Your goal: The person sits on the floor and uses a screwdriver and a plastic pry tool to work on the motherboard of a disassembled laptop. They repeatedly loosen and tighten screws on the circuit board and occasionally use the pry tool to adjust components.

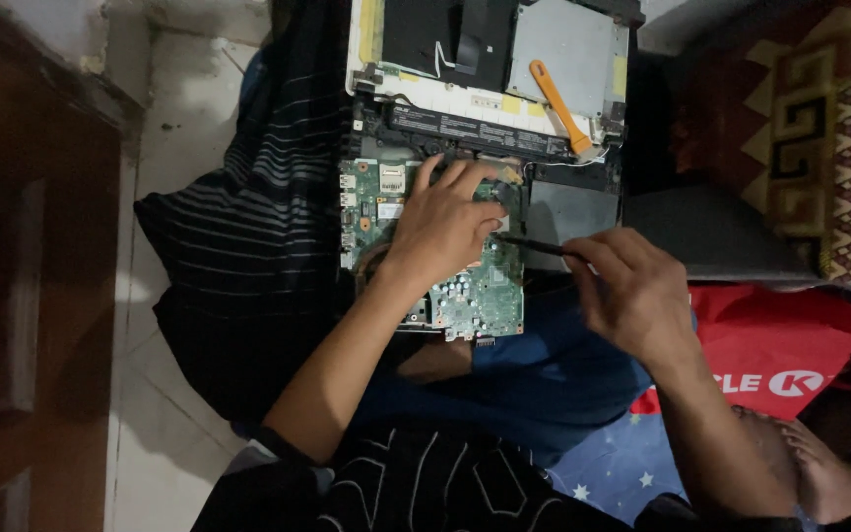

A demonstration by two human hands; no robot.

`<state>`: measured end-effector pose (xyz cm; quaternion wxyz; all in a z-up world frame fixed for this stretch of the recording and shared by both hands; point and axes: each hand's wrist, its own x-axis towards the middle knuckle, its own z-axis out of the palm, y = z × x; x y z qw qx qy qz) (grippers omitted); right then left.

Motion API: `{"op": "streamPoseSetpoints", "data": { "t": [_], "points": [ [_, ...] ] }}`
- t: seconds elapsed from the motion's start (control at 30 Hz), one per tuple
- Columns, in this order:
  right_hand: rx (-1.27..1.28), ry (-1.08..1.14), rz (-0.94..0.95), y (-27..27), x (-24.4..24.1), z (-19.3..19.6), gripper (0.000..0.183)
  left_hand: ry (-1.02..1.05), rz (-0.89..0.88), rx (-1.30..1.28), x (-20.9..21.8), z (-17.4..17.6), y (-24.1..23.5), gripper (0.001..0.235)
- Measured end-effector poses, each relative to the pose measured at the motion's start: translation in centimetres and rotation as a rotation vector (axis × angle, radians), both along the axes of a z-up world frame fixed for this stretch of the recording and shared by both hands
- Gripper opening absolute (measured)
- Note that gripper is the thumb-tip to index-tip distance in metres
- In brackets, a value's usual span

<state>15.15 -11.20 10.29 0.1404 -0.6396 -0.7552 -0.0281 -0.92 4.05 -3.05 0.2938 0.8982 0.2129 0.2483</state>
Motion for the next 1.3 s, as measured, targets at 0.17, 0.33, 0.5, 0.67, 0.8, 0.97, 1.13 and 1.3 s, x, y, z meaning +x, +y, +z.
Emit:
{"op": "streamPoseSetpoints", "data": {
  "t": [0.17,0.33,0.5,0.67,0.8,0.97,1.13,1.3],
  "points": [
    [-0.039,-0.060,-0.055,0.2,-0.7,0.8,0.010,-0.003,0.002,-0.009,0.1,-0.1,0.0,0.008],
    [-0.084,-0.048,-0.086,0.5,-0.9,1.4,0.010,-0.011,-0.007,-0.025,0.0,-0.1,0.1,0.008],
    [-0.125,-0.096,-0.085,0.6,-1.0,1.3,0.011,-0.021,-0.001,-0.007,-0.1,0.2,0.0,0.009],
    [-0.146,-0.071,-0.081,1.0,-1.3,2.1,0.011,-0.025,0.001,-0.015,-0.2,0.4,0.0,0.012],
    [-0.146,-0.075,-0.093,0.9,-1.3,2.0,0.012,-0.018,0.003,-0.016,0.0,-0.1,0.0,0.011],
    [-0.136,-0.088,-0.116,0.8,-1.2,1.4,0.014,0.019,-0.007,-0.014,-0.4,0.8,0.0,0.012],
    [-0.194,-0.155,-0.162,0.9,-2.3,2.6,0.017,0.017,-0.005,-0.011,-0.3,0.7,0.0,0.012],
    [-0.332,-0.260,-0.302,1.2,-2.2,2.4,0.038,0.012,0.006,-0.013,-0.1,0.1,0.0,0.011]
  ]
}}
